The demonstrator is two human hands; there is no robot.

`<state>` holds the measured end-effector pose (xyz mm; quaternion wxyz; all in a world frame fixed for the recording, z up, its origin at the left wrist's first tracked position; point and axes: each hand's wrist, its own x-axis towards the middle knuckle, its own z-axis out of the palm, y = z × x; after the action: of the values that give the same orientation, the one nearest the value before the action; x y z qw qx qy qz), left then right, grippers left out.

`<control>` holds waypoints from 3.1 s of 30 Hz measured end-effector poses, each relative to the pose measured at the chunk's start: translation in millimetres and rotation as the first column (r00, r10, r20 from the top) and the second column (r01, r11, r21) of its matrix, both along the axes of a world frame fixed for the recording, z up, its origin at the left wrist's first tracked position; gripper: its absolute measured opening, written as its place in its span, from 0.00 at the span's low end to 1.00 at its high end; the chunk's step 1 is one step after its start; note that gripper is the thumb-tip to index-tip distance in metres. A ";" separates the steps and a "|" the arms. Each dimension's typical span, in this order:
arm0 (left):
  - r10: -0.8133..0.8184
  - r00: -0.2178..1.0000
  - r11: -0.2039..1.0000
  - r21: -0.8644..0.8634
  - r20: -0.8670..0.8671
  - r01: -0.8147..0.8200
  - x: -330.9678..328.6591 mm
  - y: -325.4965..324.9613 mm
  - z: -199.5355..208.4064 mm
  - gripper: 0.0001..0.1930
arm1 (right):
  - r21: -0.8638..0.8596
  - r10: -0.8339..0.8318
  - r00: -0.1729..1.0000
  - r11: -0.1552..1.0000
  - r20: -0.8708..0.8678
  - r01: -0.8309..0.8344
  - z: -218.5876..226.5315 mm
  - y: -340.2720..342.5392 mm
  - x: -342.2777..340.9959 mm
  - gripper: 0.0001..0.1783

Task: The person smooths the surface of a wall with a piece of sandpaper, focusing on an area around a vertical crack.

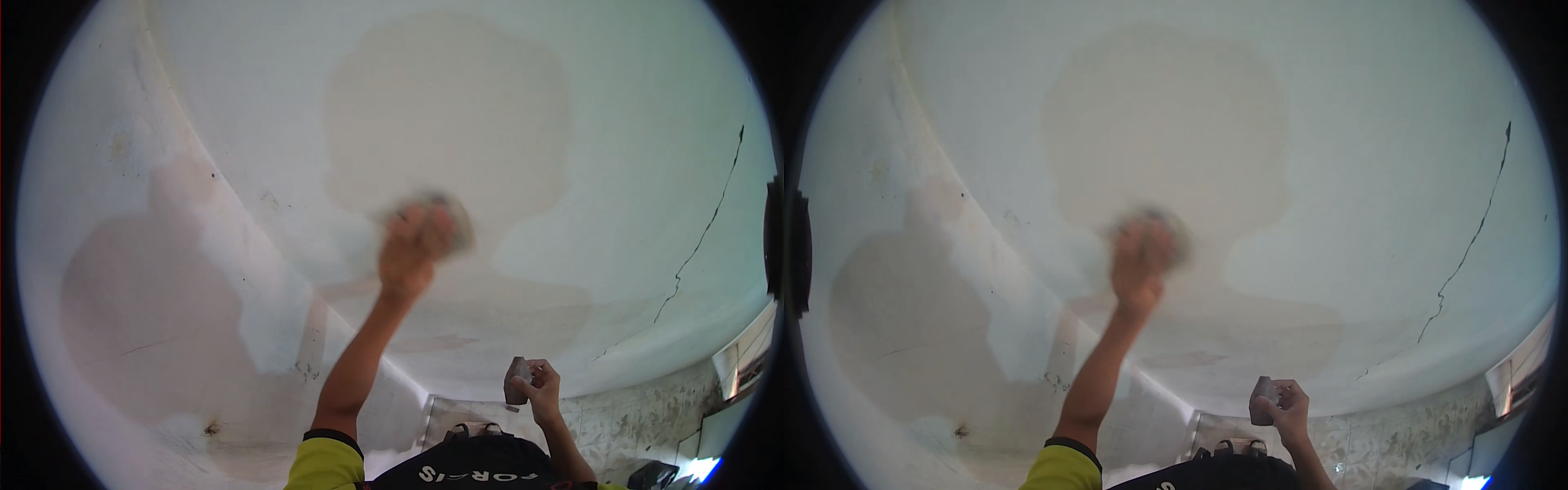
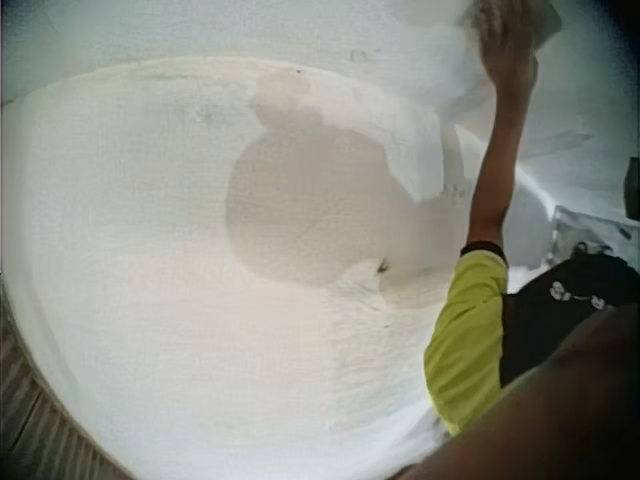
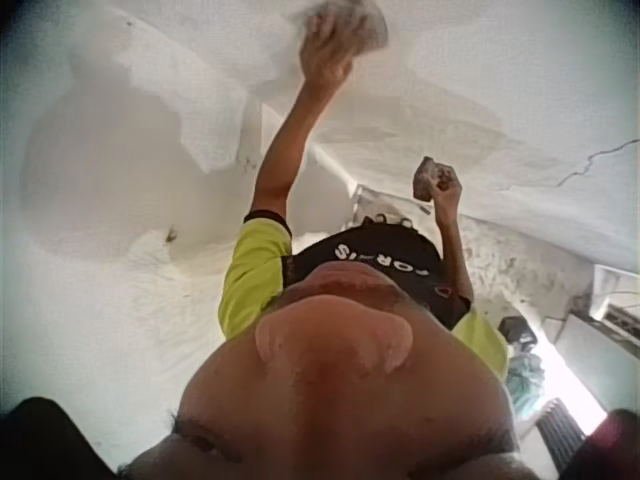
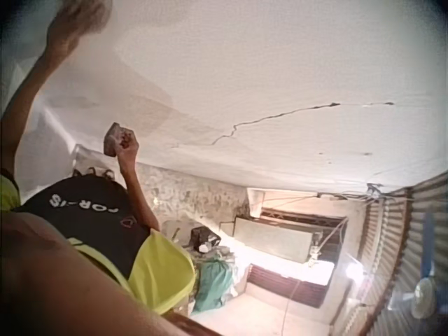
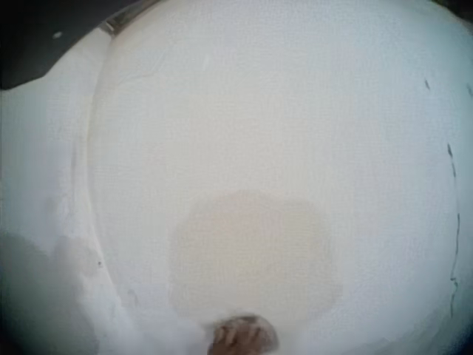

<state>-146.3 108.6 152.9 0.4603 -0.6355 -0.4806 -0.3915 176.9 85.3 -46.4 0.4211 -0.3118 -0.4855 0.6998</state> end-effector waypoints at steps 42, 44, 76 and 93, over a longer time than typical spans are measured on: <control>0.229 0.966 0.972 -0.021 -0.118 -0.233 -73.6 -42.2 -158.2 0.17 | 0.022 0.009 0.999 1.000 0.034 -0.009 12.9 1.8 -14.5 0.18; 0.253 0.956 0.931 -0.234 -0.146 -0.282 -64.7 -63.0 -210.4 0.17 | 0.035 0.030 0.999 0.999 0.033 -0.031 8.5 1.7 -15.0 0.17; 0.384 -0.540 0.423 0.377 0.749 0.824 162.2 -134.4 -236.8 0.27 | 0.201 0.472 0.881 0.864 -0.005 -0.462 -51.5 20.9 -8.6 0.17; 0.070 0.357 0.509 -0.341 0.932 0.791 182.6 -83.1 -209.3 0.19 | 0.196 -0.185 0.982 0.965 0.039 0.174 -22.5 -11.7 58.0 0.17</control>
<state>36.3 25.5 -56.5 -0.2886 -0.5683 -0.5765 -0.5114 235.0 73.7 -68.9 0.4969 -0.3323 -0.5322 0.5995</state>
